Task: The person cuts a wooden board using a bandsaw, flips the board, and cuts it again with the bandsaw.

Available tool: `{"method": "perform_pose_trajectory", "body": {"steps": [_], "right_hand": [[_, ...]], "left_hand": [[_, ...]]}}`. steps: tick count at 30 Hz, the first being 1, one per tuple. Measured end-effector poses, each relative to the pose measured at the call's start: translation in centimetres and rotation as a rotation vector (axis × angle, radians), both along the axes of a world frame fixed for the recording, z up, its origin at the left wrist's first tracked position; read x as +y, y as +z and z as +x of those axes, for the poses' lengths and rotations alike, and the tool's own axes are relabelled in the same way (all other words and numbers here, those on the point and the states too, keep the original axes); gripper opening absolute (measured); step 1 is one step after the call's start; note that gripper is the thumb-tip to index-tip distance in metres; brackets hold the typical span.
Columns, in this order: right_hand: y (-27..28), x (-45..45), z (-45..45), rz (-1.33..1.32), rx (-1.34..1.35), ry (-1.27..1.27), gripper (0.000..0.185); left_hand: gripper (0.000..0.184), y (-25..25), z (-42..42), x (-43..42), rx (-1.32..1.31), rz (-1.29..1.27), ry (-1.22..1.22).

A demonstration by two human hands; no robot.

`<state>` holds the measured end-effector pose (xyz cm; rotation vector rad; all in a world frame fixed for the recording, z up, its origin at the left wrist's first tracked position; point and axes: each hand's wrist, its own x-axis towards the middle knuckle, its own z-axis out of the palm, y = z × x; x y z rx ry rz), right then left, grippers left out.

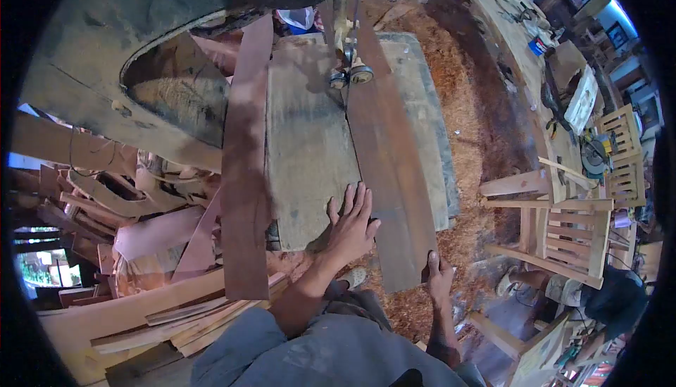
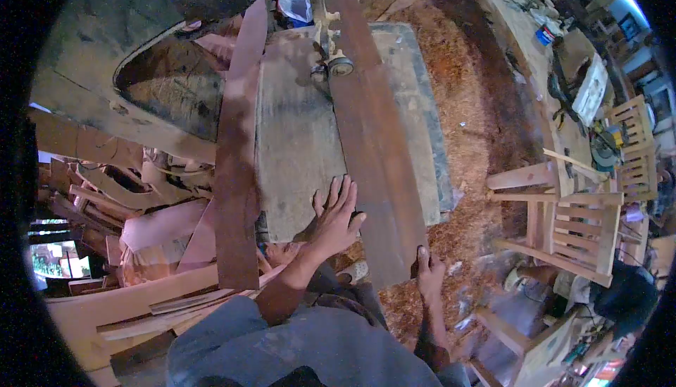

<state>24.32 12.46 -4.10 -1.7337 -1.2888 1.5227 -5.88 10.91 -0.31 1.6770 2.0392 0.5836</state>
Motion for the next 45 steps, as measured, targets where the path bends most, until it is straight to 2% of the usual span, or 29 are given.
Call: {"method": "perform_pose_trajectory", "body": {"steps": [7, 12, 16, 22, 34, 40, 42, 45], "right_hand": [[1.2, 0.4, -1.0, 0.105, -0.033, 0.027, 0.052], [2.8, 1.0, -1.8, 0.016, -0.009, 0.027, 0.051], [1.1, 1.0, -1.5, 0.025, 0.031, 0.012, 0.051], [1.5, 1.3, -1.7, 0.001, -0.032, -0.003, 0.052], [1.1, 1.8, -2.0, -0.02, 0.039, -0.021, 0.053], [1.7, 2.2, -2.6, -0.028, 0.049, -0.017, 0.051], [2.1, 2.3, -2.7, -0.008, -0.007, -0.011, 0.046], [2.8, 2.5, -3.2, -0.017, 0.023, -0.005, 0.05]], "left_hand": [[0.077, -0.2, 0.1, 0.3, 0.032, 0.004, 0.015], [0.077, 0.4, 0.0, 0.8, 0.003, -0.044, 0.032], [0.077, 0.5, -0.1, 1.0, -0.01, -0.069, 0.036], [0.079, -0.2, -0.3, 1.1, 0.026, -0.002, 0.025], [0.076, 0.6, -0.8, 1.7, 0.006, -0.055, 0.026], [0.077, 0.3, -1.0, 1.9, 0.008, -0.056, 0.03], [0.079, -0.1, -1.1, 1.9, 0.005, -0.014, 0.012], [0.079, -0.4, -1.2, 2.0, 0.01, -0.005, 0.013]]}}
